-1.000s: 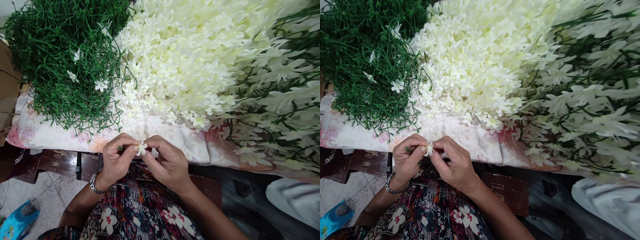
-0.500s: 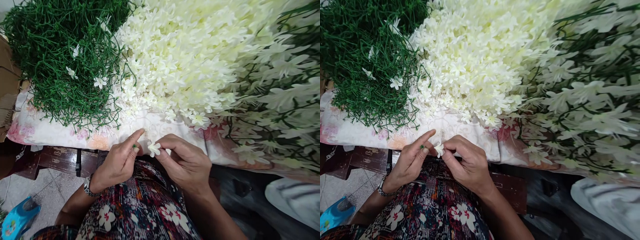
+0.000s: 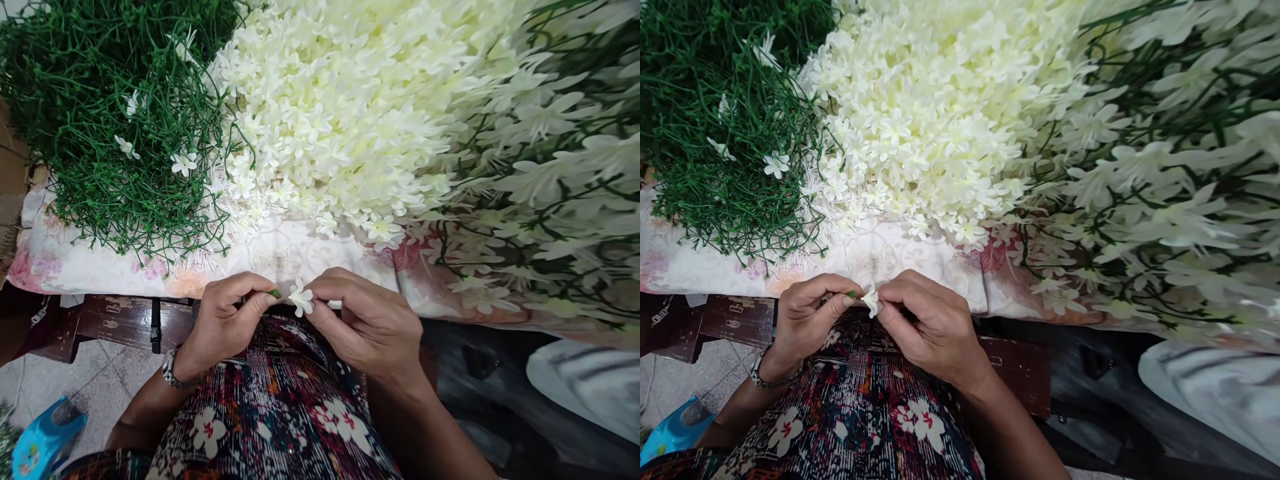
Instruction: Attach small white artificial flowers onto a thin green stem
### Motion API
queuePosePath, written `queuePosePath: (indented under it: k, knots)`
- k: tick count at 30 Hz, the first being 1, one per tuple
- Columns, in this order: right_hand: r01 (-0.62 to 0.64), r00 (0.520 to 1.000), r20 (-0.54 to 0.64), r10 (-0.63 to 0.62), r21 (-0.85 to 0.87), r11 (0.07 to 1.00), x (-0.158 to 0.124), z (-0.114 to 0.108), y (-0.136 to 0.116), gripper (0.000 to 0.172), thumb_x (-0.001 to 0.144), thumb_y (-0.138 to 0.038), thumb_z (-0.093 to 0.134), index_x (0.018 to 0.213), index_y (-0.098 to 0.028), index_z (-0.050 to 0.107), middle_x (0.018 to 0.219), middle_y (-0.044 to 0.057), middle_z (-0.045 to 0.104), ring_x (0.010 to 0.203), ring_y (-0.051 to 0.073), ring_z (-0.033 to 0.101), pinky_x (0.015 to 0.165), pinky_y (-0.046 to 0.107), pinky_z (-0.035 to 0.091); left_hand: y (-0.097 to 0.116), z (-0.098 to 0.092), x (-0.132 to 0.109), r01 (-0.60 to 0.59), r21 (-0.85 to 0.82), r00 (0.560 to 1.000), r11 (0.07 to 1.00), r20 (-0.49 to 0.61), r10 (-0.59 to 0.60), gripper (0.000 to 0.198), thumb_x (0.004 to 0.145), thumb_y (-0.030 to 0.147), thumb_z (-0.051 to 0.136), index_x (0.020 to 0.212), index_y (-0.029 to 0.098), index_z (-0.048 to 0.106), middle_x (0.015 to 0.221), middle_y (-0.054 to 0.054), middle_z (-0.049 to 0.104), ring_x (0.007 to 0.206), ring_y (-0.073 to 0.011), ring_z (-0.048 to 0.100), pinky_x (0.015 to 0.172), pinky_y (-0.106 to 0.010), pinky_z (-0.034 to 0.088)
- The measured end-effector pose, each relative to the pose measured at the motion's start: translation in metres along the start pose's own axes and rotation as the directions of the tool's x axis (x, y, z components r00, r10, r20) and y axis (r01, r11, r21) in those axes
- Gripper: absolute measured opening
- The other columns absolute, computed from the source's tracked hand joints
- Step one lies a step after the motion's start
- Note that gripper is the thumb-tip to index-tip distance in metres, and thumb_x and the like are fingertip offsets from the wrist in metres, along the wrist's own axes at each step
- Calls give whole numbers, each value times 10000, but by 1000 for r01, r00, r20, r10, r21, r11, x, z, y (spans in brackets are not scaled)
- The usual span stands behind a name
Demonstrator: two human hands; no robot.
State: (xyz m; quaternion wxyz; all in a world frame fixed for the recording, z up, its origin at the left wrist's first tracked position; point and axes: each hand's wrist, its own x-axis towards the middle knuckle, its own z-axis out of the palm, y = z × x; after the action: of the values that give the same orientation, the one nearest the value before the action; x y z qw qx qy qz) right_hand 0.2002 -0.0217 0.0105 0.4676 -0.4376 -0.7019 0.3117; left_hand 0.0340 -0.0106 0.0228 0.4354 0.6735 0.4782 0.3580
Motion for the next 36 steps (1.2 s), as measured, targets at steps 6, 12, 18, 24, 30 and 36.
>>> queuePosePath:
  k: [6,12,18,24,30,36]
  knots:
    - [84,988,138,-64,-144,986,6,-10,-4,156,709,-69,523,815,-183,533,677,16,553,626,94,513,553,219,416,-4,0,0,-183,4,983,983,-27,183,174,737,46,529,843,152,618,689,-26,619,638,-93,541,578,-234,447]
    - [181,965,236,-114,-289,940,12,-11,-8,81,761,-120,473,767,-183,523,640,21,540,602,99,486,553,227,419,-9,0,0,-284,55,959,957,17,283,217,728,20,507,880,147,596,685,-23,589,629,-88,513,575,-239,437]
    - [231,948,289,-133,-339,912,11,-9,-6,71,758,-120,477,734,-161,530,640,30,541,608,105,487,558,234,419,-13,-1,2,-326,123,945,937,61,321,195,730,30,505,867,146,581,670,-20,586,608,-83,493,573,-238,434]
    - [160,963,258,-83,-293,943,9,-1,-2,85,767,-116,447,760,-176,508,651,26,546,622,105,502,569,236,433,-19,2,3,-332,134,943,934,58,327,146,744,52,501,827,149,570,652,-7,575,600,-75,497,569,-219,438]
    - [126,970,232,-73,-221,967,9,4,0,103,758,-95,459,803,-178,501,656,20,556,615,93,515,559,220,438,-24,5,3,-324,158,946,933,30,324,109,744,67,504,792,134,575,601,0,553,557,-69,479,528,-199,420]
    - [53,971,237,-19,-138,989,9,6,6,107,764,-111,456,808,-198,500,652,4,551,608,88,518,537,213,436,-28,5,5,-320,155,947,934,32,319,103,759,100,486,770,142,579,568,6,537,523,-71,460,497,-197,400]
